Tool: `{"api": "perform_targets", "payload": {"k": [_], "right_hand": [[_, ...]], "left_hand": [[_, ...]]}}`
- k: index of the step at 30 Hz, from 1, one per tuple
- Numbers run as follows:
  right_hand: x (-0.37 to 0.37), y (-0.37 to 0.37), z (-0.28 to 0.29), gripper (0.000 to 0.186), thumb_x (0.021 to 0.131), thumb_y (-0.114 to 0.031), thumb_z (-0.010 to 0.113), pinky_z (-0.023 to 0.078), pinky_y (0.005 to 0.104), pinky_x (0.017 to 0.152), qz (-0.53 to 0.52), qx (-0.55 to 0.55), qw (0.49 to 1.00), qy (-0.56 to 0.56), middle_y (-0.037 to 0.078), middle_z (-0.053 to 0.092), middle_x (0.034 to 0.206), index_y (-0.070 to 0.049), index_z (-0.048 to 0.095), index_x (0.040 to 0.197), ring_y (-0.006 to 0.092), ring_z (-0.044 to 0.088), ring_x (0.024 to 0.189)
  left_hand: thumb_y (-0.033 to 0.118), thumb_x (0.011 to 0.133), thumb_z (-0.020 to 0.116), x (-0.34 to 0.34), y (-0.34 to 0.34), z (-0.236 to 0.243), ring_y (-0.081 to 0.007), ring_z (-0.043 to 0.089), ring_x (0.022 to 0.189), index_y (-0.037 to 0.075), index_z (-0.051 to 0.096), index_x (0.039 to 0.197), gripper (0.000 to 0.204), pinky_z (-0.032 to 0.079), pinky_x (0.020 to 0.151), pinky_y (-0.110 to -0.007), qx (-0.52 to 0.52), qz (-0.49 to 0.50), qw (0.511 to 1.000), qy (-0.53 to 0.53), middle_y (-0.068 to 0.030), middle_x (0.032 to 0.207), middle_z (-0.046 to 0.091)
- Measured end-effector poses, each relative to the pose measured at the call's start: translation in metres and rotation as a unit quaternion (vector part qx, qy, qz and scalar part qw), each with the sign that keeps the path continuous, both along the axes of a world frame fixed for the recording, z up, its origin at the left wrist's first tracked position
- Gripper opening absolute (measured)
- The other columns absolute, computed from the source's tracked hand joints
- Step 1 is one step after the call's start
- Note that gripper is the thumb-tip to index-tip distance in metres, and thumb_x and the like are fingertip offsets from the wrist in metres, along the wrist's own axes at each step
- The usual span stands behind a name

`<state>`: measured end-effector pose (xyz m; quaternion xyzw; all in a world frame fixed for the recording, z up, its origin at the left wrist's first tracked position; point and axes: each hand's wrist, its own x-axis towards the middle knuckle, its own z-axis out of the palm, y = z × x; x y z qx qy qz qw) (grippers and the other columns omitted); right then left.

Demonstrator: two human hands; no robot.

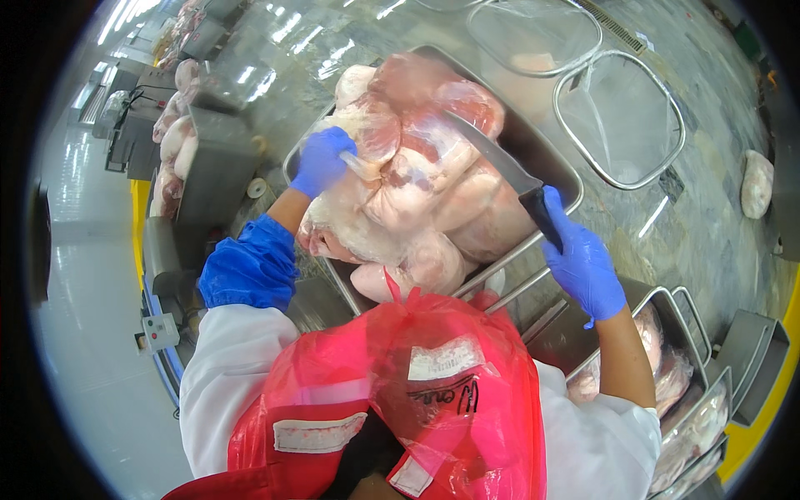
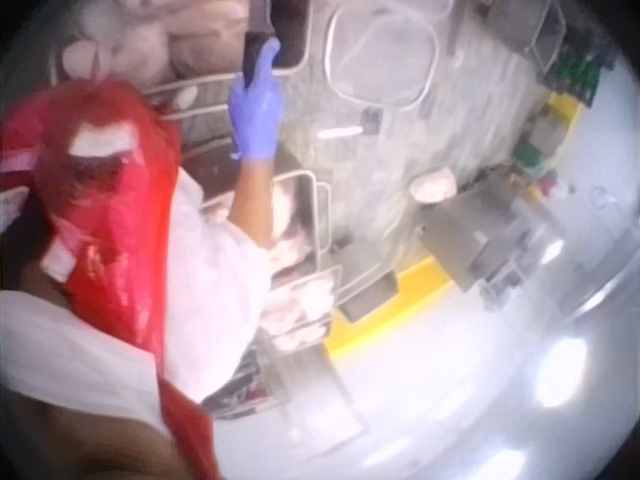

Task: The person removes a large piece of raw meat from a plastic bag and places it in a metal tray. They then use a knife to trim fat and connective tissue from the meat, working methodically across the surface.

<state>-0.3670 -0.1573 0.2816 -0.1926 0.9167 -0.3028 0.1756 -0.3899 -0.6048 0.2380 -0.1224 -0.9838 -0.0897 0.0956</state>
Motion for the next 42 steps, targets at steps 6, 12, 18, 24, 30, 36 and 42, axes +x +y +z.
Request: {"api": "perform_targets", "payload": {"k": [6, 12, 18, 24, 30, 36, 42], "right_hand": [[-0.001, 0.0, 0.016, 0.073, 0.071, -0.012, 0.061, 0.044, 0.0462, 0.072, 0.01, 0.043, 0.998, -0.052, 0.027, 0.058, 0.087, -0.02, 0.031, 0.137, 0.0423, 0.056, 0.08], [-0.004, -0.004, 0.024, 0.065, 0.07, -0.01, 0.06, 0.045, 0.0437, 0.069, 0.044, 0.005, 0.998, -0.044, 0.024, 0.058, 0.087, -0.021, 0.041, 0.131, 0.0404, 0.056, 0.078], [-0.033, -0.021, 0.076, 0.058, 0.069, -0.007, 0.056, 0.045, 0.0423, 0.066, 0.111, 0.013, 0.994, 0.009, 0.022, 0.058, 0.087, -0.02, 0.048, 0.125, 0.0398, 0.056, 0.075], [-0.052, -0.04, 0.102, 0.056, 0.069, -0.007, 0.056, 0.045, 0.0434, 0.066, 0.164, 0.066, 0.983, 0.039, 0.023, 0.057, 0.088, -0.016, 0.049, 0.124, 0.04, 0.055, 0.076], [-0.075, -0.063, 0.134, 0.055, 0.068, -0.01, 0.058, 0.045, 0.0425, 0.065, 0.218, 0.127, 0.967, 0.03, 0.023, 0.057, 0.084, -0.014, 0.05, 0.123, 0.0399, 0.055, 0.074], [-0.111, -0.085, 0.144, 0.055, 0.067, -0.014, 0.059, 0.045, 0.0394, 0.063, 0.243, 0.154, 0.958, 0.001, 0.024, 0.057, 0.084, -0.014, 0.052, 0.121, 0.0389, 0.056, 0.072], [-0.121, -0.033, 0.05, 0.062, 0.07, -0.009, 0.065, 0.047, 0.0306, 0.076, 0.2, 0.039, 0.975, -0.085, 0.018, 0.06, 0.101, -0.018, 0.046, 0.128, 0.0167, 0.062, 0.085]], "left_hand": [[0.006, 0.058, 0.06, -0.018, 0.002, 0.004, -0.0285, 0.043, 0.115, 0.016, 0.058, 0.104, 0.047, 0.033, 0.097, -0.039, 0.023, 0.086, 0.995, 0.04, -0.0122, 0.119, 0.05], [0.025, 0.069, 0.059, -0.047, -0.031, 0.002, -0.0284, 0.036, 0.122, 0.015, 0.052, 0.119, 0.051, 0.028, 0.102, -0.04, 0.375, 0.115, 0.909, -0.144, -0.0136, 0.126, 0.045], [0.036, 0.08, 0.054, -0.054, -0.054, -0.025, -0.0333, 0.039, 0.121, 0.02, 0.046, 0.126, 0.049, 0.03, 0.1, -0.039, 0.2, 0.219, 0.938, -0.179, -0.0188, 0.128, 0.044], [0.036, 0.082, 0.053, -0.052, -0.057, -0.037, -0.0337, 0.043, 0.118, 0.018, 0.043, 0.128, 0.051, 0.033, 0.098, -0.038, 0.302, 0.152, 0.921, -0.191, -0.0219, 0.125, 0.045], [0.036, 0.081, 0.055, -0.05, -0.049, -0.036, -0.033, 0.049, 0.111, 0.018, 0.044, 0.126, 0.05, 0.038, 0.093, -0.037, 0.31, 0.187, 0.915, -0.18, -0.0223, 0.121, 0.049], [0.036, 0.08, 0.058, -0.054, -0.051, -0.04, -0.034, 0.052, 0.108, 0.021, 0.045, 0.126, 0.05, 0.041, 0.091, -0.038, 0.317, 0.209, 0.903, -0.202, -0.0227, 0.117, 0.052], [0.035, 0.079, 0.058, -0.051, -0.055, -0.046, -0.0345, 0.051, 0.11, 0.019, 0.045, 0.126, 0.051, 0.04, 0.092, -0.038, 0.322, 0.209, 0.903, -0.193, -0.0214, 0.119, 0.052]]}}
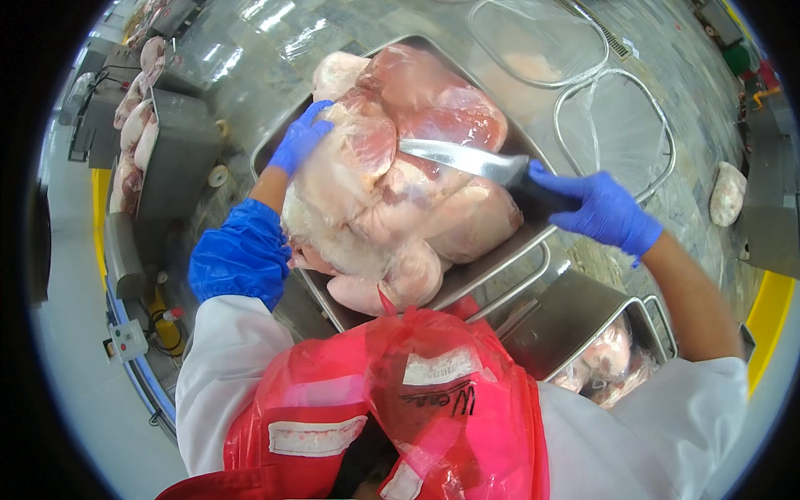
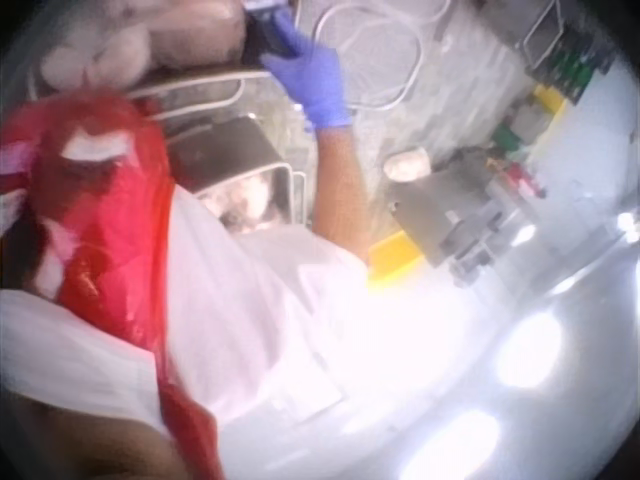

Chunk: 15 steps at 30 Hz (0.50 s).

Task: The person removes a large piece of raw meat from a plastic bag and places it in a metal tray. They then use a knife to trim fat and connective tissue from the meat, working methodically across the surface.

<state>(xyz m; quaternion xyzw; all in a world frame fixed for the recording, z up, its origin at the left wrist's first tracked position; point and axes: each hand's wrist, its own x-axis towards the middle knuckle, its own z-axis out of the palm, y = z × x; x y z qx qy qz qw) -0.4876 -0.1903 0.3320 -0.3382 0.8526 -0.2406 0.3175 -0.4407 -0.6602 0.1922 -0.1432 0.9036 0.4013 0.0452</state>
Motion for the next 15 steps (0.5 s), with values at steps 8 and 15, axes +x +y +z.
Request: {"api": "perform_targets", "payload": {"k": [8, 15], "right_hand": [[0.031, 0.028, -0.126, 0.063, 0.069, -0.004, 0.071, 0.045, 0.0241, 0.076, -0.07, -0.148, 0.986, -0.022, 0.009, 0.066, 0.096, -0.015, 0.049, 0.127, 0.0048, 0.052, 0.081], [0.054, 0.032, -0.187, 0.062, 0.071, -0.004, 0.071, 0.044, 0.0242, 0.079, -0.108, -0.239, 0.965, -0.022, 0.005, 0.064, 0.095, -0.012, 0.048, 0.128, 0.0066, 0.054, 0.084]], "left_hand": [[0.03, 0.08, 0.057, 0.002, 0.005, 0.01, -0.0305, 0.051, 0.111, 0.012, 0.045, 0.125, 0.05, 0.039, 0.093, -0.037, -0.05, -0.028, 0.998, 0.025, -0.0184, 0.12, 0.052], [0.017, 0.081, 0.05, 0.002, 0.012, 0.016, -0.0224, 0.044, 0.116, 0.008, 0.041, 0.127, 0.047, 0.031, 0.099, -0.033, -0.031, -0.047, 0.998, 0.029, -0.0137, 0.123, 0.048]]}}
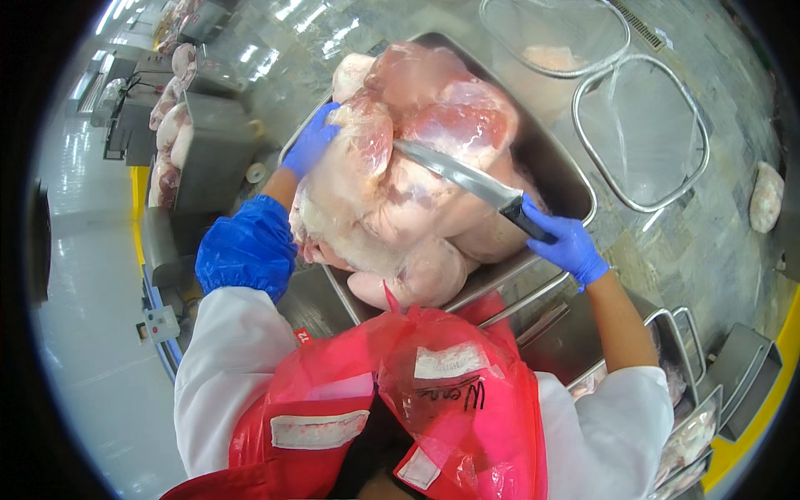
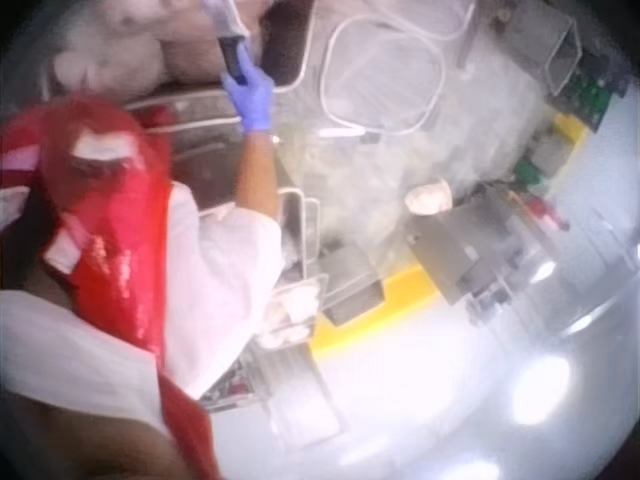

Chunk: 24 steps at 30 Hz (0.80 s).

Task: The person removes a large piece of raw meat from a plastic bag and places it in a metal tray. They then use a knife to trim fat and connective tissue from the meat, working methodically across the surface.

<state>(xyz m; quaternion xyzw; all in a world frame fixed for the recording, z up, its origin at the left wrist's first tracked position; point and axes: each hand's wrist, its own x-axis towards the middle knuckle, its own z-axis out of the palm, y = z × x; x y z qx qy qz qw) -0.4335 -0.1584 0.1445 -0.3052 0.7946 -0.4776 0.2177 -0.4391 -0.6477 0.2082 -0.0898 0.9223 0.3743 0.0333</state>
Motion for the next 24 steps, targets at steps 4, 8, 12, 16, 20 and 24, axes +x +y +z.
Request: {"api": "perform_targets", "payload": {"k": [4, 8, 12, 16, 20, 24], "right_hand": [[-0.002, -0.005, 0.057, 0.062, 0.072, -0.011, 0.068, 0.047, 0.0318, 0.077, 0.01, 0.071, 0.996, -0.048, 0.017, 0.062, 0.1, -0.018, 0.045, 0.129, 0.026, 0.064, 0.086], [-0.001, -0.014, 0.135, 0.065, 0.073, -0.01, 0.064, 0.046, 0.0335, 0.078, 0.049, 0.163, 0.985, 0.001, 0.019, 0.06, 0.1, -0.021, 0.04, 0.132, 0.0333, 0.061, 0.087], [-0.005, -0.014, 0.167, 0.065, 0.073, -0.013, 0.062, 0.046, 0.035, 0.075, 0.052, 0.232, 0.97, -0.059, 0.02, 0.059, 0.098, -0.022, 0.038, 0.133, 0.0368, 0.058, 0.079], [0.003, -0.013, 0.142, 0.066, 0.072, -0.016, 0.062, 0.046, 0.0355, 0.073, 0.046, 0.198, 0.978, -0.056, 0.023, 0.058, 0.095, -0.023, 0.037, 0.133, 0.0379, 0.057, 0.076], [0.013, -0.013, 0.128, 0.068, 0.073, -0.017, 0.063, 0.046, 0.0362, 0.073, 0.041, 0.142, 0.988, -0.046, 0.024, 0.057, 0.091, -0.024, 0.035, 0.134, 0.0396, 0.056, 0.077], [0.024, -0.007, 0.114, 0.068, 0.073, -0.017, 0.063, 0.046, 0.0366, 0.072, 0.032, 0.134, 0.989, -0.051, 0.023, 0.058, 0.09, -0.024, 0.034, 0.135, 0.0409, 0.055, 0.077]], "left_hand": [[0.017, 0.082, 0.049, -0.004, 0.001, 0.001, -0.0197, 0.043, 0.116, 0.009, 0.041, 0.128, 0.047, 0.03, 0.1, -0.032, 0.002, 0.004, 1.0, -0.017, -0.0112, 0.125, 0.047], [0.027, 0.079, 0.055, 0.007, -0.007, 0.008, -0.029, 0.045, 0.116, 0.011, 0.041, 0.128, 0.053, 0.034, 0.098, -0.035, -0.035, 0.019, 0.999, -0.026, -0.0159, 0.126, 0.047], [0.029, 0.076, 0.058, 0.013, 0.045, 0.066, -0.0299, 0.046, 0.114, 0.011, 0.041, 0.129, 0.059, 0.031, 0.1, -0.039, -0.156, -0.181, 0.969, 0.06, -0.016, 0.123, 0.048], [0.022, 0.068, 0.06, 0.051, 0.097, 0.078, -0.0281, 0.057, 0.093, 0.012, 0.047, 0.122, 0.056, 0.038, 0.09, -0.038, -0.396, -0.393, 0.809, 0.183, -0.0127, 0.098, 0.059], [0.019, 0.069, 0.056, 0.048, 0.096, 0.072, -0.0246, 0.058, 0.076, 0.013, 0.056, 0.102, 0.034, 0.039, 0.073, -0.037, -0.461, -0.382, 0.801, 0.001, -0.0064, 0.077, 0.059], [0.016, 0.069, 0.055, 0.034, 0.102, 0.066, -0.0269, 0.058, 0.067, 0.013, 0.058, 0.083, 0.015, 0.039, 0.064, -0.039, -0.422, -0.442, 0.791, 0.019, -0.0068, 0.069, 0.058]]}}
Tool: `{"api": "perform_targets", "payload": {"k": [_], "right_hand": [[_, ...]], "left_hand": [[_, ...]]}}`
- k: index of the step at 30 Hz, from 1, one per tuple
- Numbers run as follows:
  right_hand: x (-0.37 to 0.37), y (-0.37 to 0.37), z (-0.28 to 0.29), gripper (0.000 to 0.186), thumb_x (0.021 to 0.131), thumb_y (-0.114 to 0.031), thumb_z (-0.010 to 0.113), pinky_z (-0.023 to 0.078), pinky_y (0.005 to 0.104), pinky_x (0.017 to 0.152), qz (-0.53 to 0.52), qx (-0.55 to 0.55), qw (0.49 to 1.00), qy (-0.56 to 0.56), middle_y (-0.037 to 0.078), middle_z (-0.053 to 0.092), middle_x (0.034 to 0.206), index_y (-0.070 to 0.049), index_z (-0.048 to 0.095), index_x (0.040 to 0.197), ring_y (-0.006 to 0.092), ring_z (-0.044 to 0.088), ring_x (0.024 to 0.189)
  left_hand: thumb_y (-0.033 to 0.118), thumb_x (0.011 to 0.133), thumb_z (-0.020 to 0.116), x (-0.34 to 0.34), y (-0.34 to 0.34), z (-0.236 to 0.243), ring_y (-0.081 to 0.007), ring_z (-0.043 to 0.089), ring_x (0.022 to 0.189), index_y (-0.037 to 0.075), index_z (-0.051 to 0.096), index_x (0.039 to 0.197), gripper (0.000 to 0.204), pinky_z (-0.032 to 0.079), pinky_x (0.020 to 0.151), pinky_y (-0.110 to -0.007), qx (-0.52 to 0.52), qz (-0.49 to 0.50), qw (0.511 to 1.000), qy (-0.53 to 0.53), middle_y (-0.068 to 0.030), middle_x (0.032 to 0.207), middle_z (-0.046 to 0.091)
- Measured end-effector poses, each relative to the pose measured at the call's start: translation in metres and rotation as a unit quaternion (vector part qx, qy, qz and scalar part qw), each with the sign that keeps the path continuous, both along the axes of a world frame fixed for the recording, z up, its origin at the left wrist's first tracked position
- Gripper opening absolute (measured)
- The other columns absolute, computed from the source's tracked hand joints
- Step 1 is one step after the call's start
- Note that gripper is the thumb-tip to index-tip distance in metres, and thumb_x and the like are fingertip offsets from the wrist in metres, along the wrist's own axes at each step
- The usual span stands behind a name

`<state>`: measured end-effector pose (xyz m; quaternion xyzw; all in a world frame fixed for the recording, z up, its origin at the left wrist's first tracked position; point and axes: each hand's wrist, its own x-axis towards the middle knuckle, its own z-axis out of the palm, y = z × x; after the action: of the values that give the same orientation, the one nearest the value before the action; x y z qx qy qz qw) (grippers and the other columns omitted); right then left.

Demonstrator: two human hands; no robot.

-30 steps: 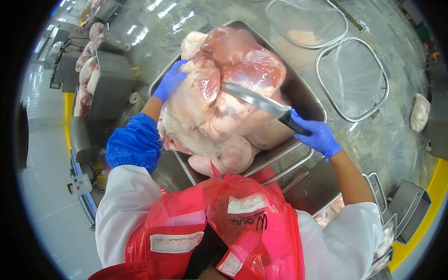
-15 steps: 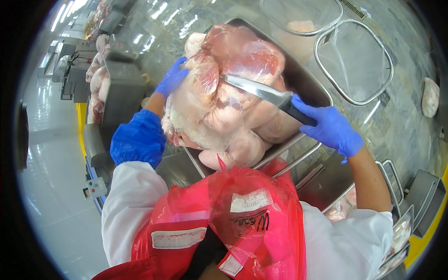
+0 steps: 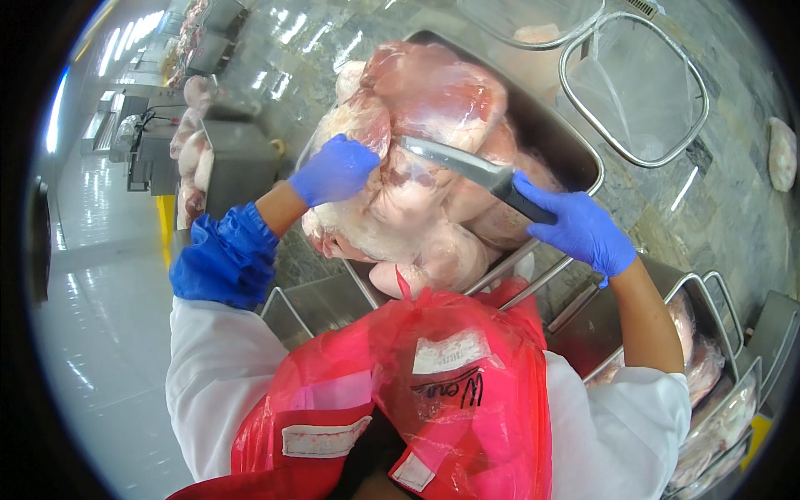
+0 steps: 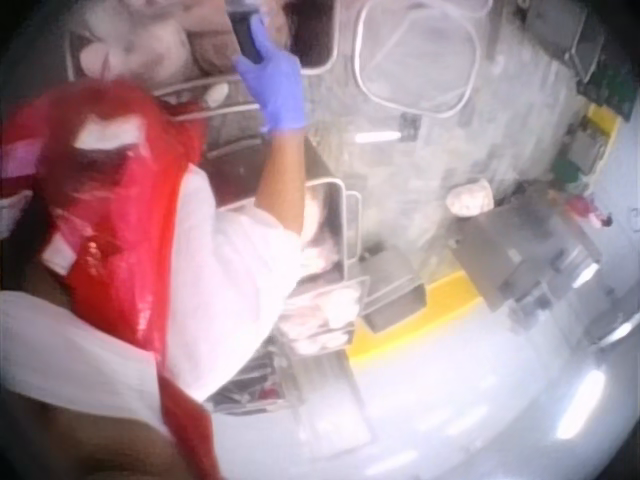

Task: The person removes a large piece of raw meat from a plastic bag and places it in a metal tray. They then use a knife to trim fat and connective tissue from the meat, working methodically across the surface.

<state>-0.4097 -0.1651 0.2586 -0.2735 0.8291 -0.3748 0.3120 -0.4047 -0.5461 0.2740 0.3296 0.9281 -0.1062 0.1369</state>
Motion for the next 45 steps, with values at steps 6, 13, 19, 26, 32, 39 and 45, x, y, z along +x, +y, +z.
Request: {"api": "perform_targets", "payload": {"k": [6, 13, 19, 26, 32, 39, 45], "right_hand": [[0.014, 0.003, -0.005, 0.068, 0.072, -0.016, 0.063, 0.046, 0.0385, 0.07, -0.008, -0.004, 1.0, 0.019, 0.023, 0.057, 0.09, -0.025, 0.036, 0.134, 0.0412, 0.055, 0.077], [0.028, 0.02, 0.0, 0.064, 0.071, -0.015, 0.064, 0.046, 0.0386, 0.067, -0.034, 0.001, 0.999, -0.003, 0.021, 0.059, 0.088, -0.025, 0.042, 0.13, 0.0392, 0.057, 0.073], [0.043, 0.03, 0.007, 0.065, 0.071, -0.015, 0.064, 0.046, 0.0396, 0.066, -0.028, -0.012, 0.999, -0.01, 0.019, 0.06, 0.084, -0.026, 0.042, 0.131, 0.0374, 0.057, 0.071], [0.054, 0.021, 0.006, 0.064, 0.074, -0.015, 0.062, 0.047, 0.0419, 0.062, -0.017, -0.017, 0.997, 0.078, 0.016, 0.059, 0.078, -0.025, 0.038, 0.133, 0.0358, 0.058, 0.068], [0.059, 0.007, 0.018, 0.061, 0.075, -0.013, 0.057, 0.045, 0.042, 0.053, 0.001, 0.017, 0.99, 0.141, 0.013, 0.058, 0.073, -0.021, 0.037, 0.132, 0.0322, 0.058, 0.063], [0.064, -0.012, 0.018, 0.062, 0.076, -0.009, 0.052, 0.045, 0.0431, 0.052, -0.011, 0.033, 0.994, 0.103, 0.015, 0.059, 0.074, -0.016, 0.032, 0.134, 0.0326, 0.059, 0.065], [0.07, -0.036, 0.025, 0.065, 0.078, -0.018, 0.057, 0.044, 0.0426, 0.05, 0.0, 0.095, 0.986, 0.137, 0.015, 0.056, 0.068, -0.013, 0.029, 0.136, 0.0317, 0.058, 0.059]], "left_hand": [[0.015, 0.067, 0.055, -0.035, 0.032, -0.007, -0.0294, 0.059, 0.064, 0.011, 0.06, 0.07, 0.007, 0.042, 0.061, -0.04, -0.011, 0.01, 1.0, -0.009, -0.0102, 0.063, 0.058], [0.014, 0.071, 0.053, -0.08, 0.026, -0.023, -0.0311, 0.061, 0.076, 0.008, 0.061, 0.076, 0.011, 0.047, 0.062, -0.042, -0.027, -0.14, 0.985, 0.095, -0.0111, 0.078, 0.061], [0.015, 0.074, 0.051, -0.088, 0.009, -0.031, -0.0326, 0.062, 0.075, 0.006, 0.062, 0.078, 0.014, 0.05, 0.065, -0.043, -0.006, -0.042, 0.998, 0.036, -0.013, 0.079, 0.061], [0.016, 0.075, 0.047, -0.095, 0.02, -0.048, -0.0338, 0.063, 0.066, 0.004, 0.065, 0.073, 0.022, 0.051, 0.06, -0.044, -0.002, 0.05, 0.996, 0.074, -0.0174, 0.072, 0.063], [0.016, 0.078, 0.045, -0.11, 0.021, -0.058, -0.0338, 0.063, 0.066, 0.003, 0.065, 0.071, 0.025, 0.052, 0.061, -0.043, -0.027, 0.125, 0.989, 0.074, -0.0192, 0.074, 0.063], [0.024, 0.084, 0.045, -0.118, 0.008, -0.063, -0.0334, 0.063, 0.068, 0.002, 0.066, 0.073, 0.032, 0.051, 0.06, -0.042, -0.024, 0.063, 0.986, 0.152, -0.0199, 0.074, 0.063], [0.021, 0.082, 0.047, -0.119, 0.008, -0.071, -0.0324, 0.063, 0.066, 0.002, 0.065, 0.07, 0.029, 0.051, 0.06, -0.041, -0.026, 0.072, 0.984, 0.162, -0.0184, 0.072, 0.062]]}}
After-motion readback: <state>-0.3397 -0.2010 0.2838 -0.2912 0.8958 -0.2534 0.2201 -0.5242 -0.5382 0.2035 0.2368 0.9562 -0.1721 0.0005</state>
